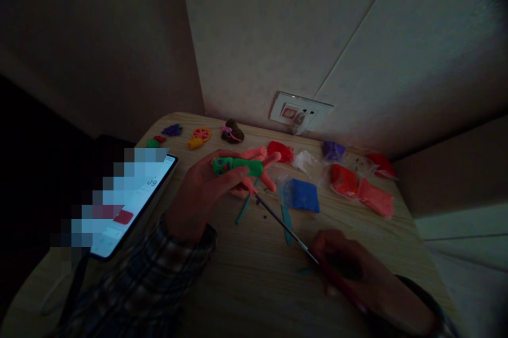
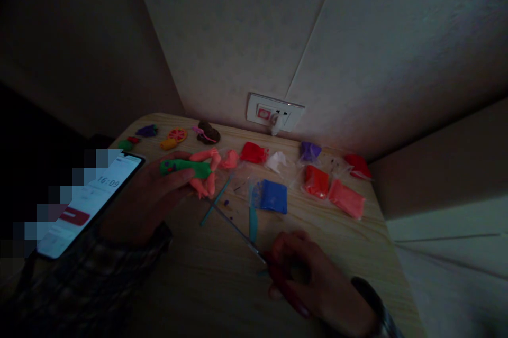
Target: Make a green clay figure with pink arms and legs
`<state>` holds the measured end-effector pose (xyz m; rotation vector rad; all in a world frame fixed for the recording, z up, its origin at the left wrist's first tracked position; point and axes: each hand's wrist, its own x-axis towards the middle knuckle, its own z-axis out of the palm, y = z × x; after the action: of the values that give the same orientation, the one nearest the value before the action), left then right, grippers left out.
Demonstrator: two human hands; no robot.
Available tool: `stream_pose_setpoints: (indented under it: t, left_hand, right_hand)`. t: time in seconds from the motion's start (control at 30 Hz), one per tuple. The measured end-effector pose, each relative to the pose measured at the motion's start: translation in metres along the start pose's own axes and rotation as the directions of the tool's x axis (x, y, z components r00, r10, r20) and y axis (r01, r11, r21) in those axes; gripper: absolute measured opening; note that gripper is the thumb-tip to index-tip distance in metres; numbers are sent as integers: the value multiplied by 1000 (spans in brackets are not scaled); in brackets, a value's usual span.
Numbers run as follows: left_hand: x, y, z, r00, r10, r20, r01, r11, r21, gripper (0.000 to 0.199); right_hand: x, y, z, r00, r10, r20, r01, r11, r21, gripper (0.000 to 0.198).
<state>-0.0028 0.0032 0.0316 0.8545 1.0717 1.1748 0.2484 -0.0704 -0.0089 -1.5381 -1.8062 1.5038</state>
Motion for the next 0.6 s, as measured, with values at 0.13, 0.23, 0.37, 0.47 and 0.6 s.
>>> stream_pose_setpoints:
  t: [0.13,0.23,0.37,0.47,0.6]
  left_hand:
    - [0,0,0,1000,-5,5,5,1000,-4,20]
    - [0,0,-2,1000,2,21,-2,1000,-15,16]
    - [-1,0,-3,1000,-5,17,5,1000,-6,15]
    - [-1,-1,-2,1000,6,-4,-6,1000,-24,17]
    - [0,-1,-1,1000,-2,-7,2,1000,-30,18]
  right_hand:
    - [1,-2,1,1000,17,4,-17,1000,10,40]
    - [1,-2,1,1000,26,5,-26,1000,10,37]
    - [1,0,2,1000,26,-2,-26,1000,13,38]
    - [1,-1,2,1000,24,-13,-24,999,22,40]
    - [4,-11,1,998,60,11,-61,998,16,39]
